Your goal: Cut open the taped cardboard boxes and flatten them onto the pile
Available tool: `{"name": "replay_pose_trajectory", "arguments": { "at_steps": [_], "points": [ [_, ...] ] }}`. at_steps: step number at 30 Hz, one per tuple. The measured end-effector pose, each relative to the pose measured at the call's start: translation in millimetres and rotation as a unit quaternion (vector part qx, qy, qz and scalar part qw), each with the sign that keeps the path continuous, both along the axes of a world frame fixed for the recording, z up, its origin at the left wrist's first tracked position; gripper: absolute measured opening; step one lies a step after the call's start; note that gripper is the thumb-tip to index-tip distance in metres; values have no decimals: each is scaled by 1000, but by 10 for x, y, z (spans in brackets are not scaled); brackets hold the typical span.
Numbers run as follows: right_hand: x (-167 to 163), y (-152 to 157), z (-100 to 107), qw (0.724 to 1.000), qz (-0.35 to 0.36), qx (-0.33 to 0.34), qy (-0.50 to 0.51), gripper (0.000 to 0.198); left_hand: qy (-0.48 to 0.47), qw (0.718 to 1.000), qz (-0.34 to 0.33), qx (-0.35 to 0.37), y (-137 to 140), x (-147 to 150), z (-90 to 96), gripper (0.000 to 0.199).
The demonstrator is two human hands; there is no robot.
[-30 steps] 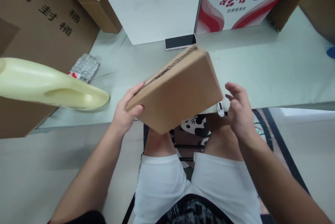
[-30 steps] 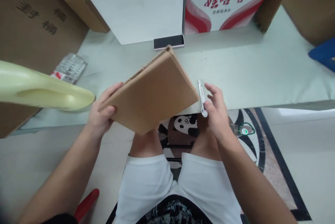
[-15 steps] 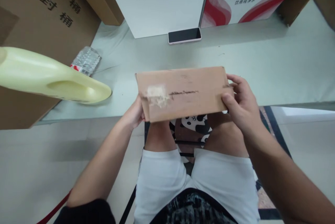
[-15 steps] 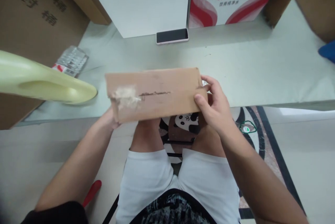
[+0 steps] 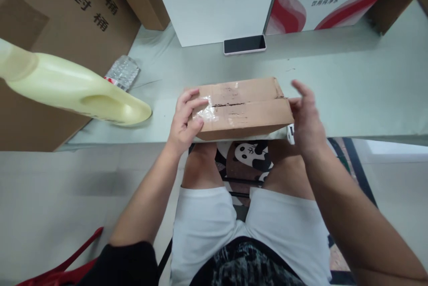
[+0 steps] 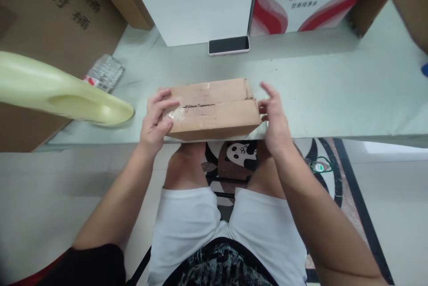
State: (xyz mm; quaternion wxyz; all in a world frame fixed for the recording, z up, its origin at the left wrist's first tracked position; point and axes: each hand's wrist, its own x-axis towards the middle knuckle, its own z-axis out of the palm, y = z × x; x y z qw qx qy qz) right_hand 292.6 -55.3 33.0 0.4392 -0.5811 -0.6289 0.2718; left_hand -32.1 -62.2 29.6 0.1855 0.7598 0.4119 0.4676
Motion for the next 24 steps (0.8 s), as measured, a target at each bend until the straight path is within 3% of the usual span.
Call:
{"name": "replay_pose_trajectory", "arguments": {
  "at_steps": [3, 6, 10, 13, 15, 18, 21, 24],
  "points": [
    [204, 14, -132, 991, -98, -78, -43, 53, -53, 997, 28, 40, 23, 120, -111, 42],
    [343, 2, -250, 956, -58, -156, -240, 56, -103, 990, 71, 72, 43, 225, -191, 42],
    [414, -10, -347, 929, -8, -160, -334, 42, -119, 986, 92, 74, 50, 304, -192, 42],
    [507, -28, -328, 947, -40, -118, -296, 33, -131, 985, 93, 57, 33, 319, -147, 41],
    [593, -68, -232, 965, -74, -60, -244, 32, -139, 986, 88, 35, 24, 325, -119, 41],
    [674, -172, 71, 982, -90, 12, -164, 29, -135, 989, 52, -25, 43, 350, -103, 48],
    [595, -281, 485, 984, -33, 64, -161, 21, -145, 987, 8, -65, 103, 413, -136, 67],
    [374, -317, 828, 967, 64, 124, -214, 15, -159, 986, -8, -46, 158, 506, -210, 75]
  ]
}}
